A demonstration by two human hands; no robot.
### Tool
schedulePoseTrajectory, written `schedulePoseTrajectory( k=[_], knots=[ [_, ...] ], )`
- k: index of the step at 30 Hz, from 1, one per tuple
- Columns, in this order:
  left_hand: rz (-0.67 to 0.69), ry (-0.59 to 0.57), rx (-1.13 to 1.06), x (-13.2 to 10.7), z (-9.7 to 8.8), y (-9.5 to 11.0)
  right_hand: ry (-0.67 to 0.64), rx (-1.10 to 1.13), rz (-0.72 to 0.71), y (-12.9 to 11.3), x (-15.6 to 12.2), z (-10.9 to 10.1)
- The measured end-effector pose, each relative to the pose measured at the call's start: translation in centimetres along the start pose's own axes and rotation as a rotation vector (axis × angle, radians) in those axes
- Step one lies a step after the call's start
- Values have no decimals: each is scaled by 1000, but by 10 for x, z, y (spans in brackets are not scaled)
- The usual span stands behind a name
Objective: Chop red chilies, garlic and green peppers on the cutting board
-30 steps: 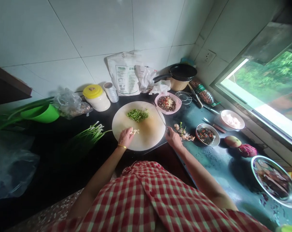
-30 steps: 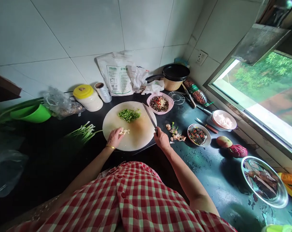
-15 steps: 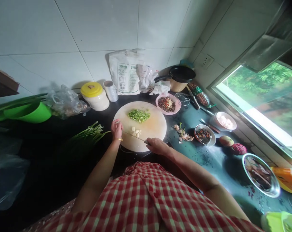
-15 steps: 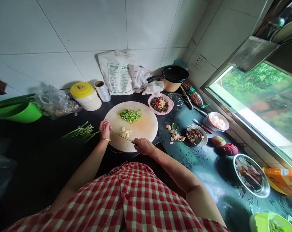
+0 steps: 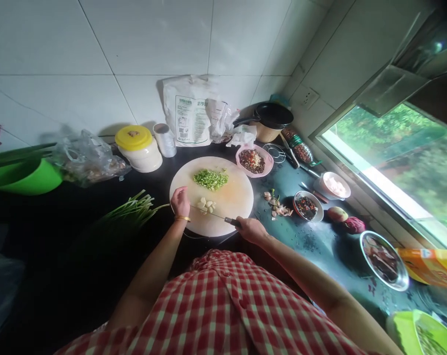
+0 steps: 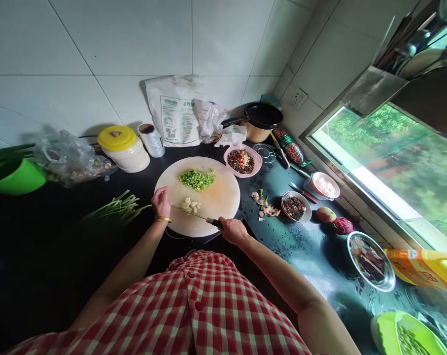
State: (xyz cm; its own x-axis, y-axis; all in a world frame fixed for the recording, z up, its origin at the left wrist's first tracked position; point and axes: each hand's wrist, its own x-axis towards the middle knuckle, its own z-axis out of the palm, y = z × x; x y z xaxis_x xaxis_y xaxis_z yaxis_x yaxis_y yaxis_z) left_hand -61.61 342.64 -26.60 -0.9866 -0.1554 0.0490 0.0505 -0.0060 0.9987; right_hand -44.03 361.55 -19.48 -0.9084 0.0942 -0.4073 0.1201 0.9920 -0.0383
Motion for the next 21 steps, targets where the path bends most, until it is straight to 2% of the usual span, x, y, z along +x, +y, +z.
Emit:
schedulePoseTrajectory(
  k=[4,6,10,13,17,21],
  knots=[
    [-78,-15,-57,20,4,-9,12,-41,3,-9,0,-22],
    [-109,-46,-48,20,4,-13,-2,-47,23,-12,1,-17],
    [-23,-53,-3,12,4,-9,-27,-20,89,-11,2,5],
    [9,-27,-32,19,7,-6,4,-22,70,-7,7,-4],
    [-80,-25,-53,34,14,-10,17,-71,66,-3,18,-25],
    [-31,-50,10,28,15,-10,-24,-41,121,-1,22,-11]
  ],
)
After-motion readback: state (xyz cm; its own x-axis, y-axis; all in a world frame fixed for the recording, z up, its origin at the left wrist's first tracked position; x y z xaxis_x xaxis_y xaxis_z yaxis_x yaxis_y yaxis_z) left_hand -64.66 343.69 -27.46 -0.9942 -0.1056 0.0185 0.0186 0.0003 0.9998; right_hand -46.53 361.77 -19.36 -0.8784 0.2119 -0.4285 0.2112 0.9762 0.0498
